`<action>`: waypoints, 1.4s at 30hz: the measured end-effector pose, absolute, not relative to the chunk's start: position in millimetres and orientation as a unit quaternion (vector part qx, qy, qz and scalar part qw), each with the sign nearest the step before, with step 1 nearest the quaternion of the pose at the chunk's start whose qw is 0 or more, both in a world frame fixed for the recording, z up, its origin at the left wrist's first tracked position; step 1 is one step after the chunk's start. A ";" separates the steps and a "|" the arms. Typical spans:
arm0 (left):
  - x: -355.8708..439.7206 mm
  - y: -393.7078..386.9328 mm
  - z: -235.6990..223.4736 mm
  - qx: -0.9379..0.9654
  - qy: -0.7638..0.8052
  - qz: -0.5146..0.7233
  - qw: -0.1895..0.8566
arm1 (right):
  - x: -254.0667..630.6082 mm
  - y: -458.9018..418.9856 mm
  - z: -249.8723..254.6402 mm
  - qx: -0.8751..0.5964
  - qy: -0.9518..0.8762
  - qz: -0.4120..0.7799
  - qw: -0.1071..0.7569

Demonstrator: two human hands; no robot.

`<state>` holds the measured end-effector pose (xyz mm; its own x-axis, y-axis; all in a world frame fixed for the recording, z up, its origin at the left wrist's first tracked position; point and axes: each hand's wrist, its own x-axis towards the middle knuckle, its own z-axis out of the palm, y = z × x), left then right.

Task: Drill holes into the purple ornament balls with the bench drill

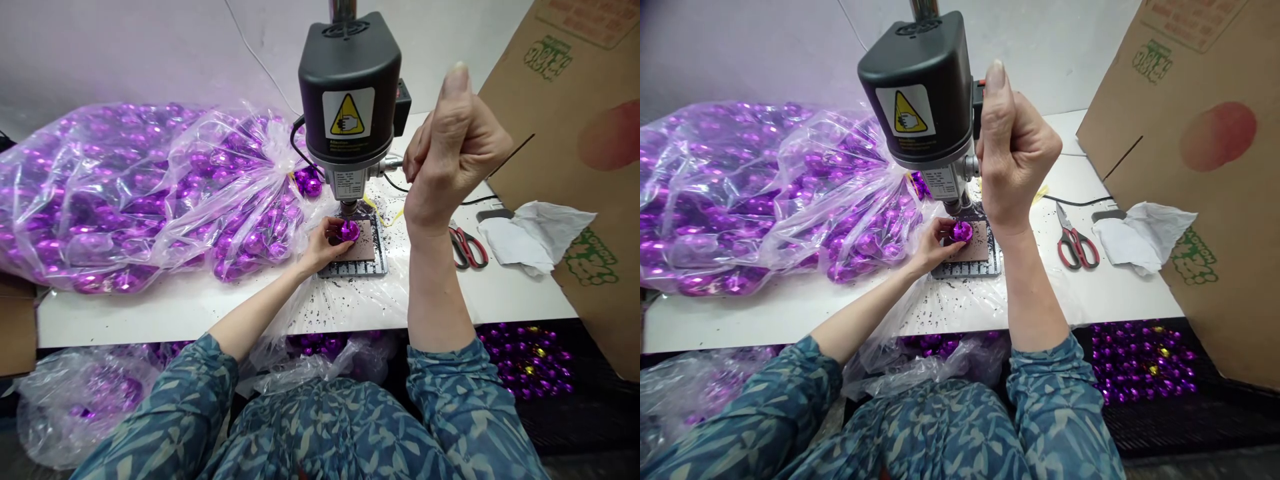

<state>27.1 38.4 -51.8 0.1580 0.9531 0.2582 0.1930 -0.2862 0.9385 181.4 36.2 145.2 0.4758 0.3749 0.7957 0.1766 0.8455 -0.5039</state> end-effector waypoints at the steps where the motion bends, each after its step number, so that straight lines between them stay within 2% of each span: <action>1: 28.0 35.8 -51.4 0.661 0.442 0.471 0.382 | 181.1 36.1 144.9 -0.273 -0.505 0.062 0.816; 4: 31.8 29.4 -52.6 0.680 0.439 0.467 0.356 | 180.2 35.2 144.3 -0.265 -0.497 0.068 0.823; 11: 35.8 27.5 -63.0 0.662 0.414 0.478 0.402 | 181.1 34.9 139.9 -0.249 -0.503 0.070 0.824; 20: 34.9 28.4 -64.1 0.664 0.426 0.473 0.392 | 183.0 22.0 119.4 -0.227 -0.493 0.073 0.837; 23: 34.7 28.0 -64.2 0.662 0.428 0.471 0.396 | 184.9 23.1 112.0 -0.240 -0.493 0.059 0.834; 29: 34.2 27.7 -63.6 0.661 0.426 0.473 0.398 | 185.5 28.1 99.3 -0.168 -0.497 0.025 0.851; 34: 35.4 27.7 -61.8 0.660 0.433 0.472 0.393 | 187.0 32.8 85.0 -0.217 -0.490 -0.016 0.844; 38: 35.4 27.5 -62.1 0.661 0.430 0.478 0.387 | 189.2 40.6 69.1 -0.143 -0.497 -0.047 0.855; 42: 34.0 27.0 -63.1 0.685 0.429 0.470 0.354 | 186.8 35.6 78.8 -0.145 -0.494 -0.040 0.857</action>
<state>34.0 27.0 -63.1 0.1885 0.9213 0.3401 0.2547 -0.3803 0.8891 186.8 35.6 78.8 0.5097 0.0755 0.8570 0.2108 0.9548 -0.2094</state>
